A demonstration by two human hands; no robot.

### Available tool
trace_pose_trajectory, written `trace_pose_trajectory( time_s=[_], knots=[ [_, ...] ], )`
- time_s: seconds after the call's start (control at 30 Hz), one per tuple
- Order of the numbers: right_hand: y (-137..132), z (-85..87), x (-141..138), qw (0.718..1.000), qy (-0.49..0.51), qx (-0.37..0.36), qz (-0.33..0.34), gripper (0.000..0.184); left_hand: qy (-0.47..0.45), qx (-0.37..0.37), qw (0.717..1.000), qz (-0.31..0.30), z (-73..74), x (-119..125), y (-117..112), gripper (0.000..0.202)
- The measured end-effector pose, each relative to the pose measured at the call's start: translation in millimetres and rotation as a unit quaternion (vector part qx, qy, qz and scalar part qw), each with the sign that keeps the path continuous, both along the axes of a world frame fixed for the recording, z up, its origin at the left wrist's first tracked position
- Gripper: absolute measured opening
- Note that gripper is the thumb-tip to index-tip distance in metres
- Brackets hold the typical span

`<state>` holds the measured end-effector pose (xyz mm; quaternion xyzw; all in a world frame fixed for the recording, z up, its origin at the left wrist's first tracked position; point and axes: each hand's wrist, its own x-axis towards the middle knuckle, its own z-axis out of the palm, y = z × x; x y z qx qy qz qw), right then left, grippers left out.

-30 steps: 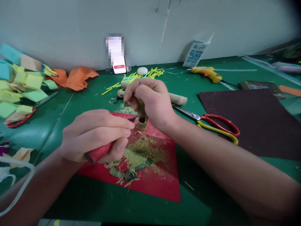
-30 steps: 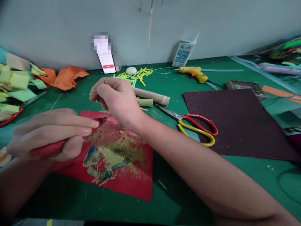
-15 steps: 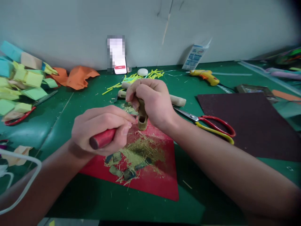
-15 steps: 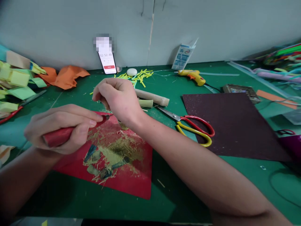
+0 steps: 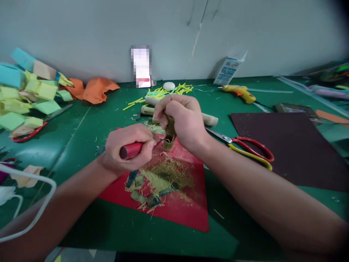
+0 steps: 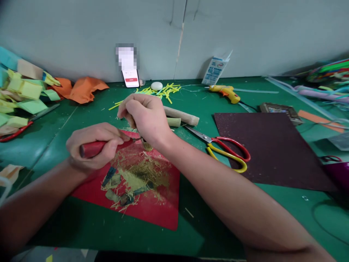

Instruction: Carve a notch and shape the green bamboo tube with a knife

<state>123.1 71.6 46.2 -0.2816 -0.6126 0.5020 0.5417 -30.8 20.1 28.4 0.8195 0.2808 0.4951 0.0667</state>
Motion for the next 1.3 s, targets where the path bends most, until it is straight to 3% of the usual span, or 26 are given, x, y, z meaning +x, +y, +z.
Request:
trace_pose_trajectory(
  time_s=[0.1, 0.2, 0.4, 0.57, 0.67, 0.77, 0.87, 0.93, 1.03, 1.3],
  knots=[
    [0.0, -1.2, -0.3, 1.000, 0.009, 0.001, 0.002, 0.024, -0.027, -0.025, 0.999, 0.002, -7.4, -3.2, 2.0, 0.012],
    [0.1, -1.9, -0.3, 1.000, 0.016, 0.001, 0.006, 0.024, -0.102, -0.063, 0.992, 0.041, -13.7, -3.1, 5.0, 0.013],
    [1.9, -2.9, -0.2, 1.000, 0.013, -0.002, -0.001, 0.025, -0.190, -0.171, 0.961, 0.107, -12.9, 3.7, 12.7, 0.015],
    [1.1, -2.6, -0.1, 1.000, 0.012, -0.001, 0.003, 0.025, -0.281, -0.222, 0.927, 0.112, -15.1, 8.5, 26.8, 0.019],
    [0.7, -2.9, 0.5, 1.000, 0.017, -0.003, -0.004, 0.025, -0.270, -0.176, 0.942, 0.100, -13.9, 6.8, 26.9, 0.019],
    [1.5, -3.9, 1.3, 1.000, 0.017, -0.004, -0.003, 0.024, -0.232, -0.035, 0.971, 0.046, -4.6, 1.6, 17.4, 0.020],
    [2.4, -4.1, 2.1, 1.000, 0.013, -0.004, 0.002, 0.025, -0.077, 0.097, 0.992, -0.030, 7.7, -3.7, 7.3, 0.013],
    [2.5, -3.5, 2.3, 1.000, 0.013, -0.005, 0.005, 0.025, -0.002, 0.104, 0.993, -0.053, 13.2, -5.9, 4.3, 0.013],
    [2.2, -2.3, 2.6, 1.000, 0.011, -0.013, 0.011, 0.025, 0.018, 0.081, 0.995, -0.064, 16.0, -6.9, 4.4, 0.015],
    [2.5, -2.2, 3.6, 1.000, 0.002, -0.011, 0.012, 0.026, 0.086, 0.111, 0.990, -0.020, 26.7, -4.2, -5.2, 0.012]
  ],
)
